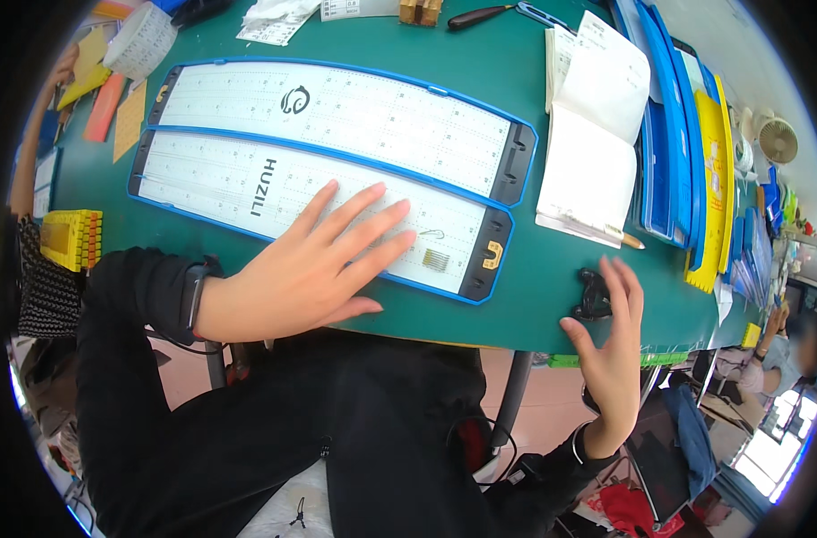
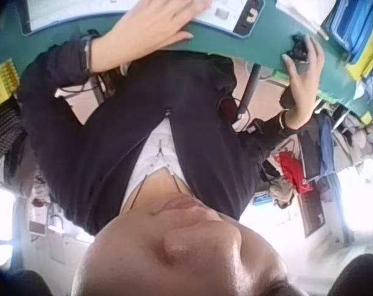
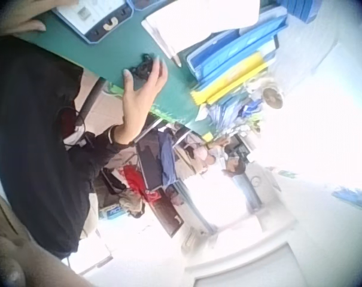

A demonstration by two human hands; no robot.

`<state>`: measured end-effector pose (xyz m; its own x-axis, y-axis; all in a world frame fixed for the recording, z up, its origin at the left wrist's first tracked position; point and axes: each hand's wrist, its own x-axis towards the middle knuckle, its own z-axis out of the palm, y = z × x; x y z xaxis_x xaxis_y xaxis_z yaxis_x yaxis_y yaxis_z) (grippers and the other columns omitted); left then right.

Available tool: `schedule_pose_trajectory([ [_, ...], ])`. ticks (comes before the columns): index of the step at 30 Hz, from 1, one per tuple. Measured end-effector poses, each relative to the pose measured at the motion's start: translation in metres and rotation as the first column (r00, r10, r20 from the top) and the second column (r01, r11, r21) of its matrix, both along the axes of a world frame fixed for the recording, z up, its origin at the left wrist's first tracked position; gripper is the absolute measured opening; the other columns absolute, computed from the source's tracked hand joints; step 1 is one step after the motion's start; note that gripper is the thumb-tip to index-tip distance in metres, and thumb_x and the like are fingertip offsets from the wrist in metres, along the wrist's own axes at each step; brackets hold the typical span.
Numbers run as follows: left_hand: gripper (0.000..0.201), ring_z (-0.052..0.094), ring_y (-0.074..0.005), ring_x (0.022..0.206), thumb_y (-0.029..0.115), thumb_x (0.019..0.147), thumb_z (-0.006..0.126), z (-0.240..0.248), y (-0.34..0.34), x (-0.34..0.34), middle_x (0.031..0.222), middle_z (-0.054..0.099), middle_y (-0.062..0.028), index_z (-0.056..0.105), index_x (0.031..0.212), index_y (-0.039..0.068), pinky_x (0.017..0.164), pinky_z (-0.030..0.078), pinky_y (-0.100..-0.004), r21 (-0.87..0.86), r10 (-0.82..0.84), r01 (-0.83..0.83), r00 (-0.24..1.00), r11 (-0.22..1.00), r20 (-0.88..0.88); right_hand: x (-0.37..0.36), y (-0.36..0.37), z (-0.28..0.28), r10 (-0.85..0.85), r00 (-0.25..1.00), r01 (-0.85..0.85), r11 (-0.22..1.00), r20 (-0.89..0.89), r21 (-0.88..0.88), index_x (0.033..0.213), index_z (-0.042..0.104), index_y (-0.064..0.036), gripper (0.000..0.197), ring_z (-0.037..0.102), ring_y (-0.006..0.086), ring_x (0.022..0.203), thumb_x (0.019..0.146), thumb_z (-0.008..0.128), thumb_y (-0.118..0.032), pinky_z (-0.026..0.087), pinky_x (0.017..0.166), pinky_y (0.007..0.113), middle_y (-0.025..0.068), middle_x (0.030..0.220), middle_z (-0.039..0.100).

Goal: The recorder is assembling LED light fixtures by applying small components and using a handheld tool to secure elements on a panel.

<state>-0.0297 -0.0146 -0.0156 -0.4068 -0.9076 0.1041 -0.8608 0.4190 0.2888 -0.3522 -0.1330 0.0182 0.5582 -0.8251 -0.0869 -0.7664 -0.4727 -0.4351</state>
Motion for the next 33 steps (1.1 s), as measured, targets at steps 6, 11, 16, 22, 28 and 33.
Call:
schedule_pose_trajectory([
  [6, 0.066, 0.036, -0.0326, 0.134, 0.034, 0.080, 0.068, -0.015, -0.007, 0.002, 0.144, 0.039, -0.0127, 0.044, 0.134, 0.005, 0.108, 0.027, -0.0572, -0.012, 0.014, -0.013, 0.999, 1.000, 0.044, -0.003, -0.006, -0.017, -0.076, 0.964, 0.079, 0.997, 0.253, 0.000, 0.129, 0.047, -0.0009, 0.069, 0.055, 0.0296, 0.116, 0.068, 0.077, -0.005, 0.043, 0.098, 0.035, 0.0183, 0.129, 0.051],
  [11, 0.066, 0.035, -0.0315, 0.135, 0.031, 0.078, 0.069, -0.018, -0.009, -0.003, 0.145, 0.038, -0.0129, 0.045, 0.135, 0.006, 0.109, 0.026, -0.0569, 0.007, 0.029, -0.029, 0.999, 1.000, -0.021, 0.062, 0.013, -0.031, -0.220, 0.373, 0.107, 0.975, 0.902, 0.194, 0.126, 0.035, 0.0007, 0.078, 0.062, 0.0339, 0.105, 0.074, 0.077, -0.039, 0.051, 0.091, 0.043, 0.0300, 0.126, 0.050],
  [16, 0.070, 0.032, -0.0344, 0.137, 0.028, 0.074, 0.072, -0.016, -0.004, -0.003, 0.148, 0.035, -0.0128, 0.045, 0.138, 0.015, 0.108, 0.024, -0.0605, 0.080, 0.066, -0.063, 0.997, 0.995, -0.034, 0.112, 0.001, -0.049, -0.287, 0.163, 0.022, 0.958, 0.944, 0.287, 0.119, 0.035, -0.0027, 0.044, 0.063, 0.0357, 0.084, 0.091, 0.051, -0.033, 0.054, 0.079, 0.049, 0.0176, 0.092, 0.057],
  [22, 0.077, 0.027, -0.0397, 0.138, 0.030, 0.070, 0.076, -0.012, -0.004, -0.005, 0.151, 0.029, -0.0114, 0.043, 0.140, 0.030, 0.103, 0.020, -0.0697, 0.145, 0.149, -0.153, 0.988, 0.978, 0.037, 0.120, 0.007, -0.051, -0.325, 0.155, -0.035, 0.942, 0.933, 0.334, 0.096, 0.039, -0.0089, 0.029, 0.059, 0.0262, 0.073, 0.103, 0.023, -0.032, 0.053, 0.077, 0.045, 0.0123, 0.078, 0.054],
  [28, 0.080, 0.027, -0.0367, 0.139, 0.030, 0.070, 0.076, -0.013, -0.004, -0.004, 0.151, 0.030, -0.0115, 0.042, 0.142, 0.029, 0.103, 0.019, -0.0705, 0.170, 0.139, -0.146, 0.989, 0.974, 0.057, 0.120, 0.007, -0.052, -0.328, 0.209, -0.049, 0.937, 0.921, 0.345, 0.093, 0.037, -0.0097, 0.026, 0.058, 0.0254, 0.072, 0.103, 0.022, -0.029, 0.051, 0.073, 0.043, 0.0116, 0.075, 0.054],
  [33, 0.081, 0.027, -0.0364, 0.139, 0.029, 0.069, 0.076, -0.012, -0.005, -0.004, 0.151, 0.029, -0.0127, 0.041, 0.142, 0.028, 0.102, 0.018, -0.0718, 0.178, 0.121, -0.130, 0.991, 0.975, 0.061, 0.125, 0.006, -0.053, -0.354, 0.171, 0.023, 0.935, 0.920, 0.355, 0.091, 0.033, -0.0081, 0.029, 0.058, 0.0289, 0.058, 0.103, 0.022, -0.032, 0.053, 0.062, 0.044, 0.0152, 0.067, 0.052],
])
